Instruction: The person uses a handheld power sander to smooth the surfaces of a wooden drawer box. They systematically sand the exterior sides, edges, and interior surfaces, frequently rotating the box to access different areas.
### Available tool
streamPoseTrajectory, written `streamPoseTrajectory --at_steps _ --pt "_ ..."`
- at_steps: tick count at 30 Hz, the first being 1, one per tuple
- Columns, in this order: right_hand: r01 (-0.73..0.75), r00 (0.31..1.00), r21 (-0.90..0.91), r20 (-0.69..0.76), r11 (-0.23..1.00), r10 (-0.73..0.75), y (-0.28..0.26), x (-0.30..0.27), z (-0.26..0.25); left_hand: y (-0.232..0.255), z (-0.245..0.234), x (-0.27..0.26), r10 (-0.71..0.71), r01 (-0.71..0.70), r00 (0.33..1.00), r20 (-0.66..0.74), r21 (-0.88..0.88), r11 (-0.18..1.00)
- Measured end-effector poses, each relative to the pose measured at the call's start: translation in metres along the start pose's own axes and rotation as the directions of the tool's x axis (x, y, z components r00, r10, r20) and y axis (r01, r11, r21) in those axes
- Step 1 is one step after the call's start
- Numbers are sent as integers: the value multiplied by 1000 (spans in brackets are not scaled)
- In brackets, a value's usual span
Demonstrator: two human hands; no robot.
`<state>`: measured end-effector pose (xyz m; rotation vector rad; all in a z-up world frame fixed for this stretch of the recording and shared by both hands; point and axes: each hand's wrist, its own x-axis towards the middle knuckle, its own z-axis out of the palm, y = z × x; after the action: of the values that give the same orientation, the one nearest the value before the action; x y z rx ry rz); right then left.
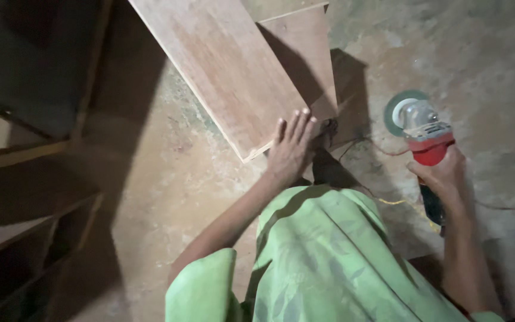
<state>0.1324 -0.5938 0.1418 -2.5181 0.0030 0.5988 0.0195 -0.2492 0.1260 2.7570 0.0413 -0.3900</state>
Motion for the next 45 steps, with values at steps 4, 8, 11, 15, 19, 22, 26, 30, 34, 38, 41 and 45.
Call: streamPoseTrajectory --at_steps 4,8,11,15,19,22,26,30,34,38,41,45 --pt "11 1000 48 -21 999 -10 35 11 -2 11 29 -6 2 -3 1000 -28 -37 999" --pt "72 995 -45 -71 996 -75 60 23 -6 5 38 -15 203 -207 977 65 67 976" --pt "-96 995 -22 35 995 97 61 30 -16 -6 9 6 191 -222 967 166 190 956" --pt "-22 1000 -44 -11 999 21 51 35 -19 -22 -38 67 192 -208 976 102 179 962" --pt "-14 1000 117 18 993 12 42 26 -29 -20 -39 113 227 -406 879 419 410 817" --pt "70 997 211 0 975 -72 54 22 -30 -24 -14 130 215 -439 843 493 401 804" --pt "14 1000 227 -12 974 -11 87 15 -24 -38 17 128 163 -348 857 489 316 883" --pt "58 998 365 -22 929 -53 108 17 -23 -47 3 136 242 -328 920 309 265 907" --pt "50 998 221 -35 974 -43 120 10 -25 -75 -71 156 223 -258 959 174 221 940" --pt "70 997 230 -34 971 -63 106 43 -15 -127 -207 152 268 -257 909 -319 77 963" --pt "24 1000 237 -14 971 -21 104 59 -5 -160 -260 115 -148 -25 876 -458 -350 936" --pt "1 1000 220 2 975 -2 95 70 8 -182 -220 71 -462 -49 537 -706 -573 818"
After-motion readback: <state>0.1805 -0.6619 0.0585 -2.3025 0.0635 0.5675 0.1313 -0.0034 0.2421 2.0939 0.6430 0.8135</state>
